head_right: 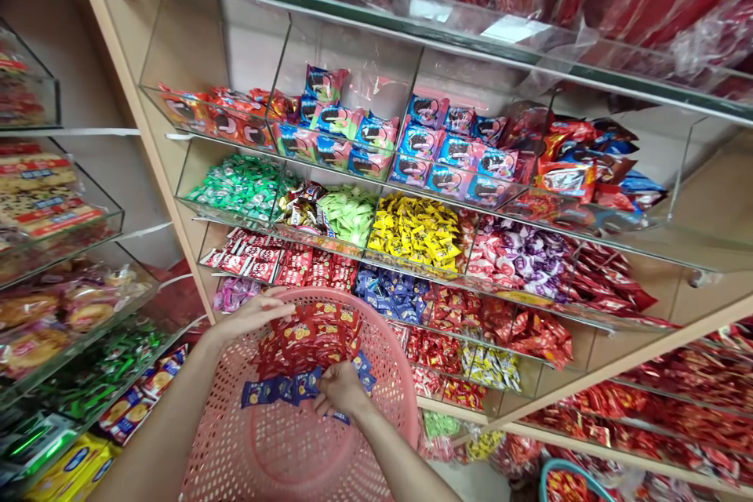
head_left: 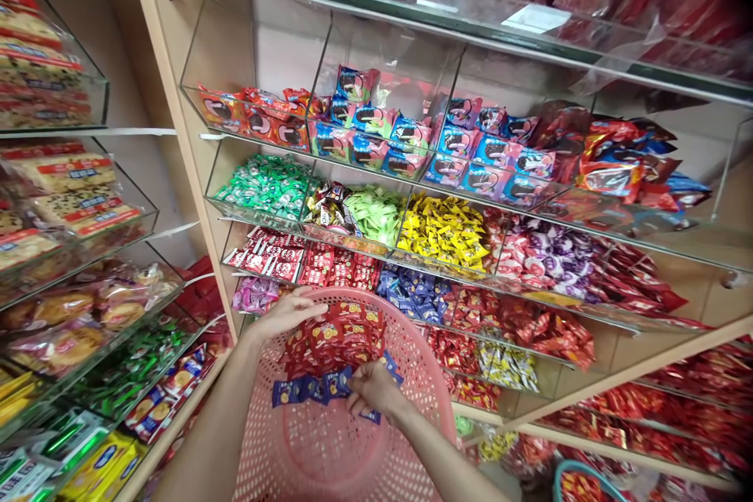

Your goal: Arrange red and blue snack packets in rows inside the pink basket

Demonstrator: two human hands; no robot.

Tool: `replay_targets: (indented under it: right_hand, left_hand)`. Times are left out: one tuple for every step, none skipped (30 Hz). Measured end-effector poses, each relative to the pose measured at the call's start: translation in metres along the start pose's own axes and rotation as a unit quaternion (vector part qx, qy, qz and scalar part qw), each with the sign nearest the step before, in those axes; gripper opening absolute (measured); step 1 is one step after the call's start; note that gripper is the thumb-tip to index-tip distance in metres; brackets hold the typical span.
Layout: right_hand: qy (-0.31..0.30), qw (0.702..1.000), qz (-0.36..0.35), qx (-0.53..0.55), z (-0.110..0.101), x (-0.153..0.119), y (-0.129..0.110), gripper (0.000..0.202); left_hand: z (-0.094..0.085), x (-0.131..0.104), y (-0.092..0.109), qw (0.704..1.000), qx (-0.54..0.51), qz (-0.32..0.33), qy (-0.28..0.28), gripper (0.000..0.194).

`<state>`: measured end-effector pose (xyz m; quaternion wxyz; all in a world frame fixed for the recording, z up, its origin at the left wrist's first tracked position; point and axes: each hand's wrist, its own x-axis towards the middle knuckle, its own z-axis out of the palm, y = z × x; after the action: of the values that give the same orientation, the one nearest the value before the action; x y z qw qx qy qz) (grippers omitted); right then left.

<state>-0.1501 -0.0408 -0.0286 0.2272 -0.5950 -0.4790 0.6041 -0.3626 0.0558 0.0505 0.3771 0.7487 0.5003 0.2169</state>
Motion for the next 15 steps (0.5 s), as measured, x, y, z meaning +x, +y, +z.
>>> replay_targets:
  right_hand:
    - [0.003,1.000,0.012,-0.013,0.002,0.000,0.002,0.025]
    - [0.004,0.999,0.022,-0.024,0.003,0.000,0.003,0.025]
    - [0.006,0.999,0.030,-0.032,0.005,0.001,0.004,0.024]
    - [0.008,0.999,0.037,-0.037,0.007,0.001,0.006,0.023]
    - [0.014,0.998,0.041,-0.039,0.008,0.001,0.007,0.022]
    - [0.021,0.998,0.043,-0.041,0.009,0.002,0.008,0.020]
    - [0.030,0.998,0.043,-0.041,0.010,0.003,0.010,0.019]
    - [0.038,0.997,0.043,-0.042,0.010,0.004,0.012,0.017]
    - [0.046,0.997,0.043,-0.042,0.010,0.006,0.014,0.015]
    - [0.051,0.997,0.043,-0.043,0.010,0.008,0.017,0.014]
    - [0.053,0.997,0.042,-0.046,0.009,0.010,0.020,0.014]
    - [0.054,0.996,0.041,-0.052,0.008,0.013,0.024,0.015]
    - [0.054,0.996,0.038,-0.064,0.008,0.015,0.028,0.017]
    - [0.058,0.994,0.031,-0.083,0.007,0.018,0.032,0.020]
    - [0.071,0.991,0.014,-0.111,0.007,0.021,0.036,0.024]
  left_hand:
    - [0.000,-0.001,0.001,1.000,0.001,0.001,0.000,0.049]
    - [-0.001,-0.001,0.001,1.000,0.002,0.004,-0.001,0.049]
    - [-0.001,-0.001,0.001,1.000,0.003,0.007,-0.003,0.048]
    - [-0.001,-0.001,0.001,1.000,0.005,0.010,-0.005,0.048]
    - [-0.001,-0.002,0.002,1.000,0.007,0.013,-0.008,0.048]
    - [-0.002,-0.002,0.002,1.000,0.008,0.015,-0.009,0.048]
    - [-0.002,-0.002,0.001,1.000,0.009,0.017,-0.009,0.048]
    - [-0.002,-0.002,0.001,1.000,0.009,0.017,-0.008,0.049]
    - [-0.002,-0.002,0.001,1.000,0.009,0.016,-0.006,0.049]
    - [-0.002,-0.002,0.001,1.000,0.008,0.013,-0.004,0.049]
    - [-0.001,-0.001,0.000,1.000,0.007,0.011,-0.004,0.049]
    - [-0.001,-0.001,0.000,1.000,0.006,0.011,-0.005,0.049]
    - [-0.001,-0.001,-0.001,1.000,0.005,0.012,-0.007,0.049]
    - [-0.001,-0.001,-0.001,1.000,0.005,0.013,-0.009,0.048]
    - [-0.001,0.000,-0.001,1.000,0.005,0.014,-0.010,0.048]
